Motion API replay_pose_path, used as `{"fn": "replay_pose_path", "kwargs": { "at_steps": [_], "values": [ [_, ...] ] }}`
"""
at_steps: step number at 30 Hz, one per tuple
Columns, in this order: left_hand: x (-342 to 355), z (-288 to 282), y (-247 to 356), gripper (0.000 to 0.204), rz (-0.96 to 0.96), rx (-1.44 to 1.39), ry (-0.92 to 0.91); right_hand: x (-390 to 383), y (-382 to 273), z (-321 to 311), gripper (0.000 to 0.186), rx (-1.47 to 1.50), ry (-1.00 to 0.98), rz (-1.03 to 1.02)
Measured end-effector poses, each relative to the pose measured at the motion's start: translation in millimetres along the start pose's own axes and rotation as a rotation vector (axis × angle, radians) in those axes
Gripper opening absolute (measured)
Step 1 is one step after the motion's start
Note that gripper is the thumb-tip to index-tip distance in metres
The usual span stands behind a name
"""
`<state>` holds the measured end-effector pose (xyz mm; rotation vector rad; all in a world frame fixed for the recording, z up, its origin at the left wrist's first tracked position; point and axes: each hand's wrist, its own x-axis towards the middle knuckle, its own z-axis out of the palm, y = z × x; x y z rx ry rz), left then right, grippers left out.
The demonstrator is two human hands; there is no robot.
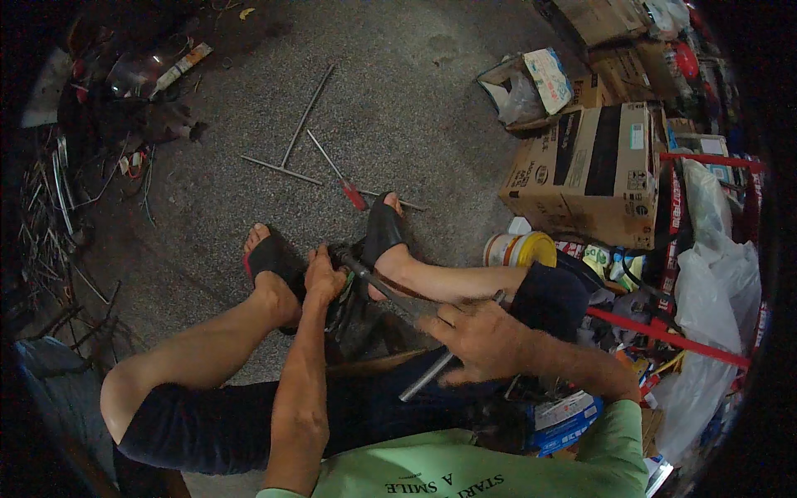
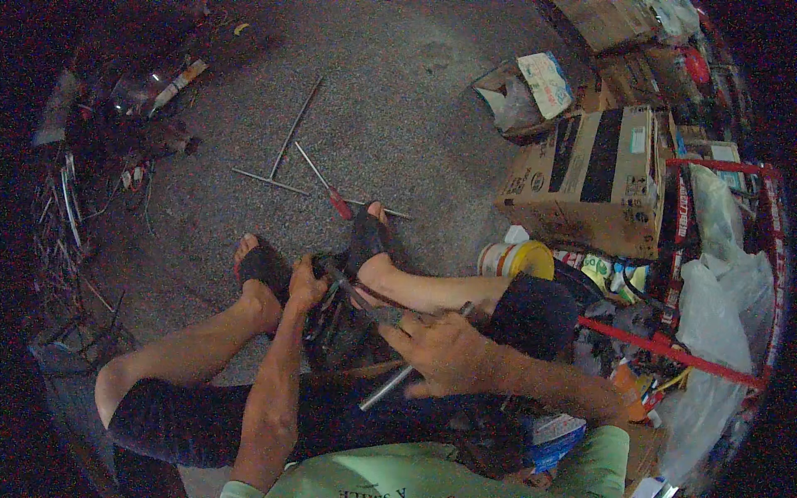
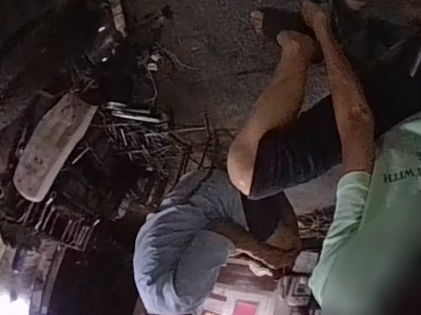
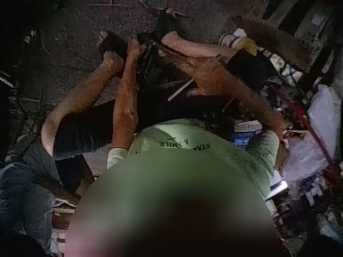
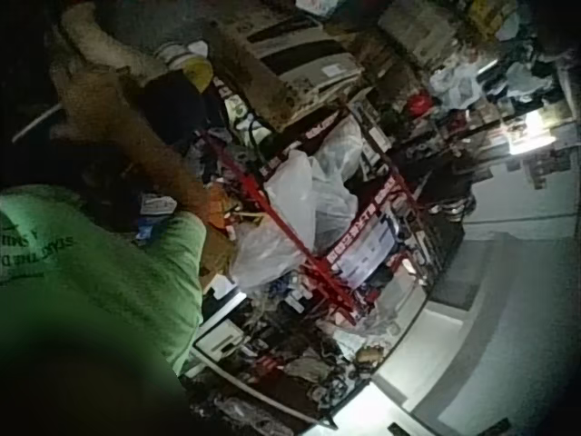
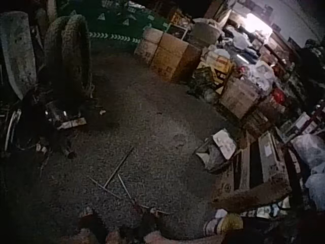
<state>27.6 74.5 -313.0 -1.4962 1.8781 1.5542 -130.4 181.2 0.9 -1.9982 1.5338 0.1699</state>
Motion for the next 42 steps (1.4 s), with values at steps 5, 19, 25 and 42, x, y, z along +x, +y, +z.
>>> {"fn": "replay_pose_path", "kwargs": {
  "at_steps": [5, 19, 25, 42],
  "values": [
    [-5, -11, 14, 0.070, -0.030, -0.033, -0.059, 1, 20, 26, 0.051, -0.240, 0.019, 0.020],
    [-4, 3, -4, 0.068, 0.112, -0.060, 0.113, 0, 15, 32, 0.045, 0.186, 0.096, 0.421],
    [-5, -1, 2, 0.068, 0.013, -0.052, 0.057, 8, -8, 35, 0.033, 0.760, 0.221, 0.815],
    [10, 6, -22, 0.070, 0.140, -0.133, 0.029, -4, -1, 45, 0.035, 0.817, 0.365, 0.815]
  ]
}}
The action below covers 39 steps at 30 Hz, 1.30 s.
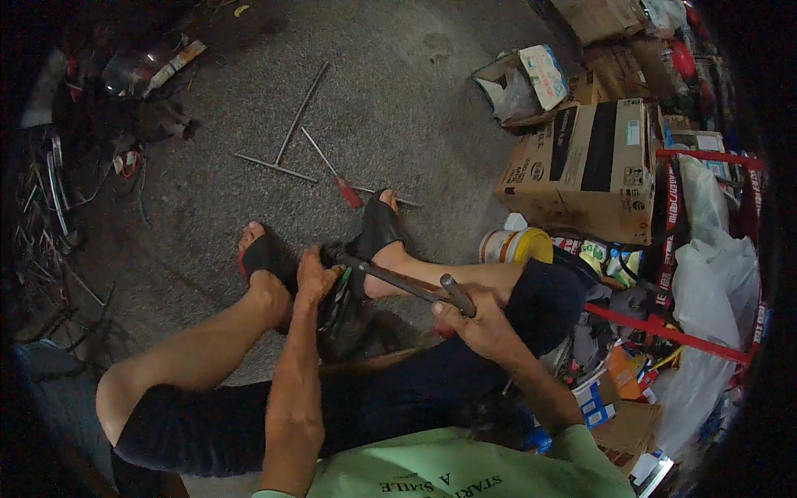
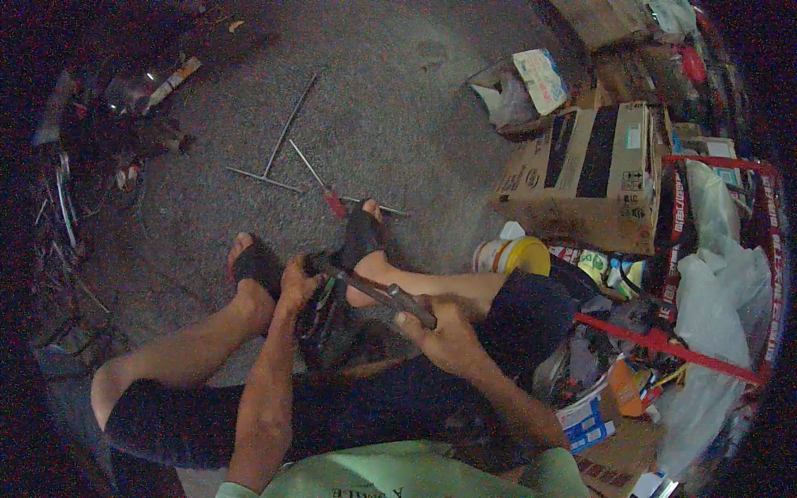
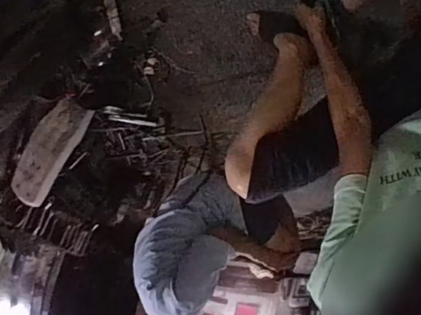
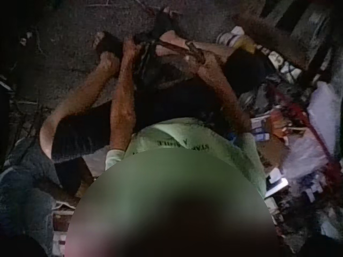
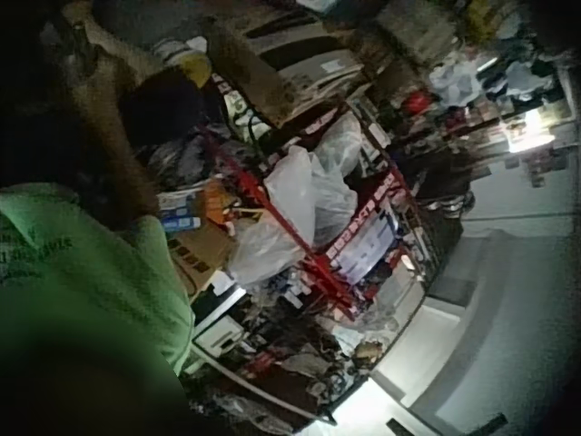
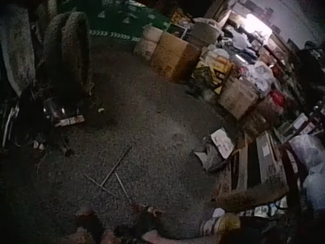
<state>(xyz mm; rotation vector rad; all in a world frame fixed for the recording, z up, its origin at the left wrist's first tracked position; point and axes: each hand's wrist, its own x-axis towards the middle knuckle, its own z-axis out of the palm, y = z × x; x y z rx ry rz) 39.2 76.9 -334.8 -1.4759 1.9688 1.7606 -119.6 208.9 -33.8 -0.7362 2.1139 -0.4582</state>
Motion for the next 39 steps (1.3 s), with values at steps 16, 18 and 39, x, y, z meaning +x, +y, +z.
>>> {"fn": "replay_pose_path", "kwargs": {
  "at_steps": [16, 18, 39],
  "values": [
    [9, -19, 21, 0.051, -0.165, -0.162, 0.026, -37, 7, -13, 0.028, -0.154, 0.096, -0.206],
    [5, -18, 36, 0.050, -0.094, 0.023, 0.105, -44, 9, -13, 0.027, -0.137, 0.112, -0.188],
    [20, 14, 73, 0.025, 0.029, 0.688, 0.119, -70, 13, 19, 0.042, -0.062, -0.081, -0.044]
  ]
}}
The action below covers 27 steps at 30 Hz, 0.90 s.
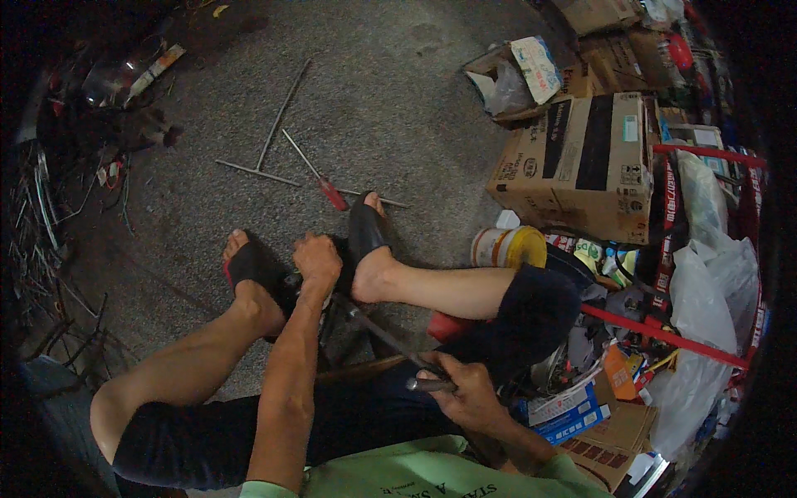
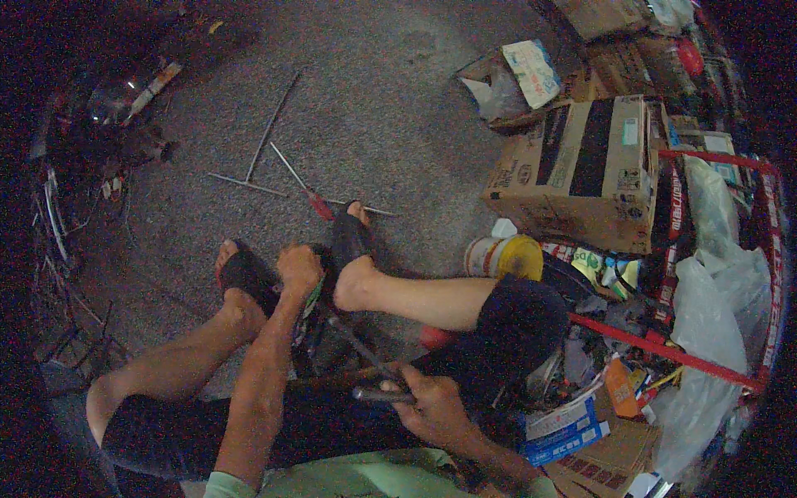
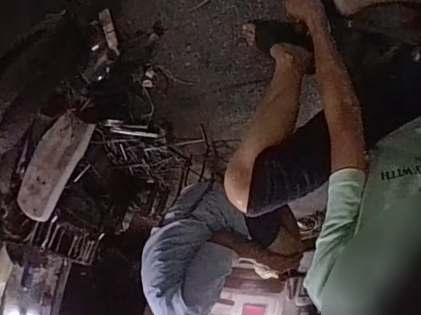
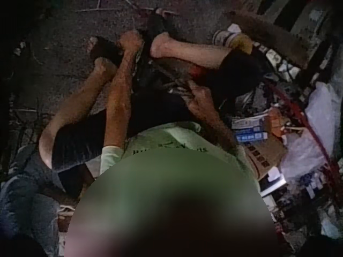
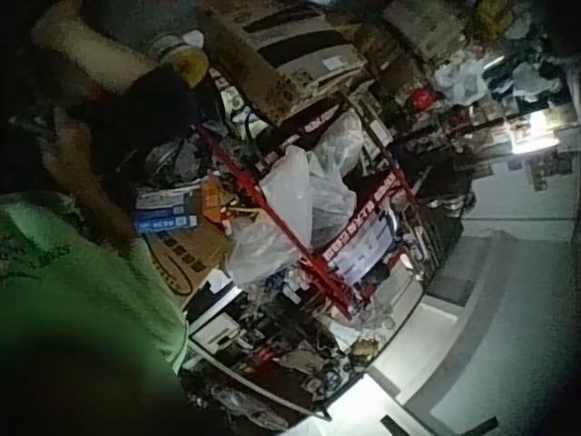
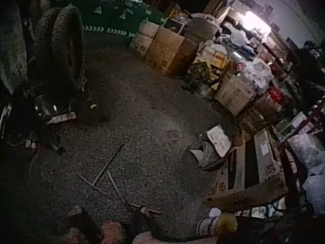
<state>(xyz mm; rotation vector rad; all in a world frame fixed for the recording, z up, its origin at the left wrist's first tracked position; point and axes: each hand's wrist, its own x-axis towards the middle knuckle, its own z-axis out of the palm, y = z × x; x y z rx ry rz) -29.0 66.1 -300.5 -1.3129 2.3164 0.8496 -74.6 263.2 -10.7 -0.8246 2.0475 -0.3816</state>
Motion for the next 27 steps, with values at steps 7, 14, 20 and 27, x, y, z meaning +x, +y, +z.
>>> {"fn": "replay_pose_path", "kwargs": {
  "at_steps": [7, 14, 20, 27],
  "values": [
    [-11, 3, -26, 0.023, -0.030, -0.361, 0.159, -7, 15, 19, 0.031, -0.061, 0.088, -0.064],
    [-43, 0, -60, 0.021, -0.171, -0.522, 0.427, -2, 16, 39, 0.034, 0.025, 0.083, 0.011],
    [-50, 40, -63, 0.028, -0.319, -0.803, 0.098, -14, 7, 41, 0.037, 0.061, 0.060, 0.098],
    [-47, 37, -64, 0.043, -0.632, -1.482, -0.181, -14, -6, 22, 0.037, 0.096, 0.029, 0.261]
  ]
}}
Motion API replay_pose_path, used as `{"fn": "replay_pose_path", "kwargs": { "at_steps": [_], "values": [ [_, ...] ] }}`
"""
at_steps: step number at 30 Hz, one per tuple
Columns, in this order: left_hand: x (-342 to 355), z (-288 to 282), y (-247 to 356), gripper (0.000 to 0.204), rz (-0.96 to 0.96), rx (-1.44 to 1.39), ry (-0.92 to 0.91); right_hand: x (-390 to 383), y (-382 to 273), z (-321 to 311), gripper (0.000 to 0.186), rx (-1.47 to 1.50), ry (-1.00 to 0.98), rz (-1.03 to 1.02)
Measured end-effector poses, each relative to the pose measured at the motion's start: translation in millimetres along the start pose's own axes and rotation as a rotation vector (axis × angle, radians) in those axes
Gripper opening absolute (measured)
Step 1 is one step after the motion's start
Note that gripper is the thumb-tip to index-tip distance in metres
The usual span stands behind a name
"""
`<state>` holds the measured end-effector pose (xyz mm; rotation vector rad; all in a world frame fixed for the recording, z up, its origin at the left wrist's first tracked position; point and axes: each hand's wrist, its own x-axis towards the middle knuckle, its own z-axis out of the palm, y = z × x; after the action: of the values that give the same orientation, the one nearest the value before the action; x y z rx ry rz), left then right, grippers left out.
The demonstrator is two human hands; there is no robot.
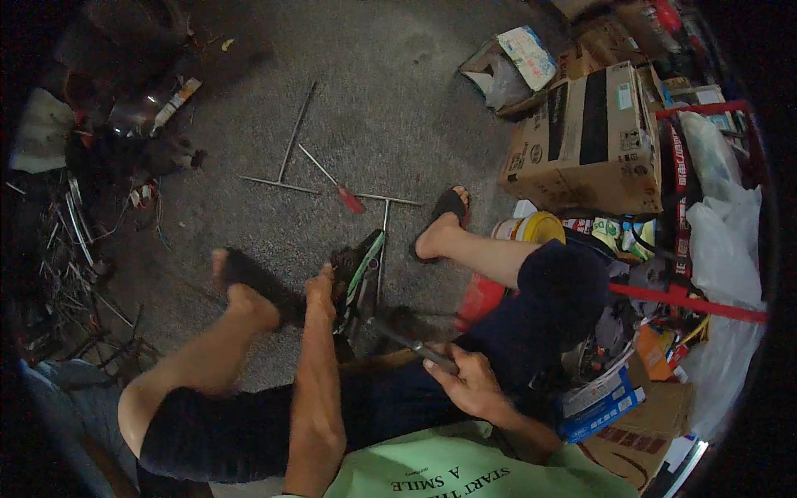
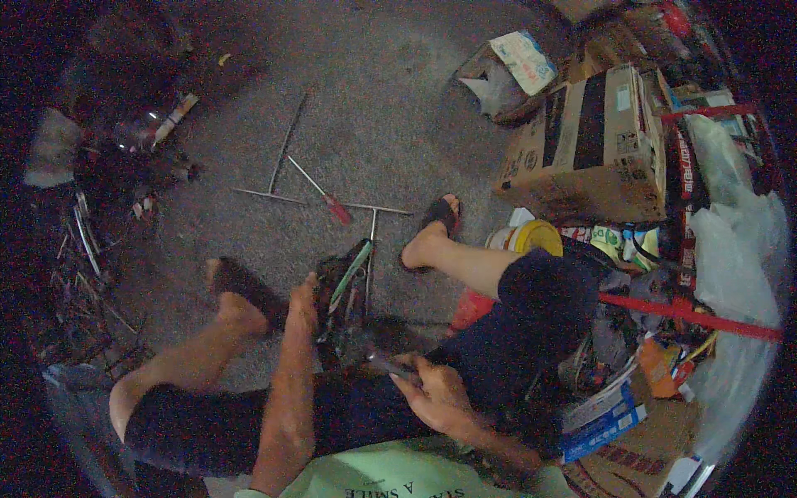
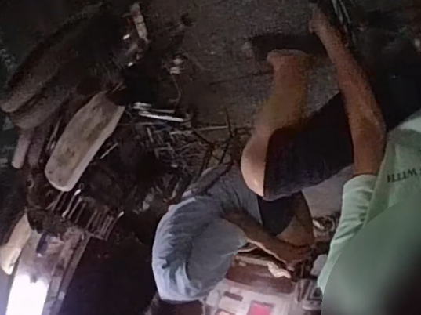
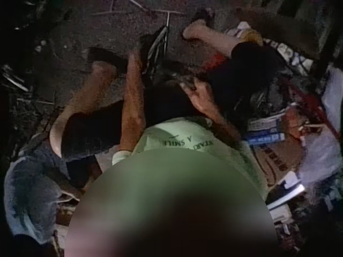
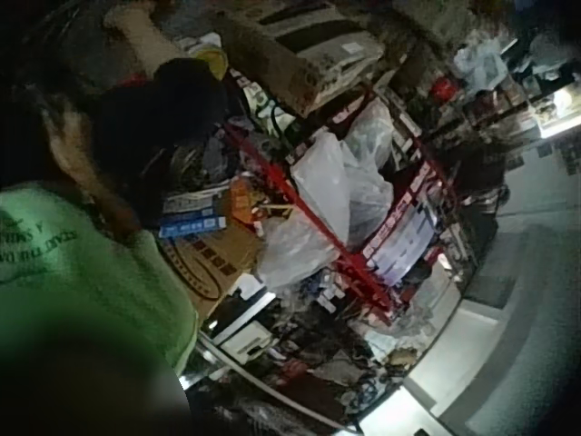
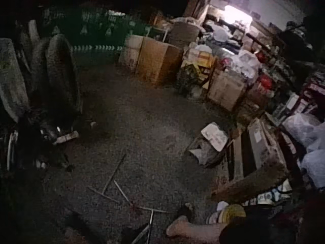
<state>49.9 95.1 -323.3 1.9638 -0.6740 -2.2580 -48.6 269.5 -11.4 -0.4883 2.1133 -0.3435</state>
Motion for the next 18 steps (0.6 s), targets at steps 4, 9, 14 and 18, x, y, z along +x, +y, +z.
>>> {"fn": "replay_pose_path", "kwargs": {
  "at_steps": [4, 9, 14, 18],
  "values": [
    [28, 4, 3, 0.052, -0.271, -0.265, -0.142, 9, 15, -9, 0.034, 0.086, 0.088, -0.080],
    [44, 22, -14, 0.049, -0.157, -0.137, 0.098, 34, 5, -6, 0.032, 0.176, 0.199, -0.072],
    [7, 41, 0, 0.065, -0.245, -0.214, 0.055, 47, 6, -13, 0.025, 0.342, 0.310, -0.007],
    [-18, 43, 21, 0.074, -0.062, -0.149, 0.036, 50, 9, -15, 0.025, 0.523, 0.396, 0.028]
  ]
}}
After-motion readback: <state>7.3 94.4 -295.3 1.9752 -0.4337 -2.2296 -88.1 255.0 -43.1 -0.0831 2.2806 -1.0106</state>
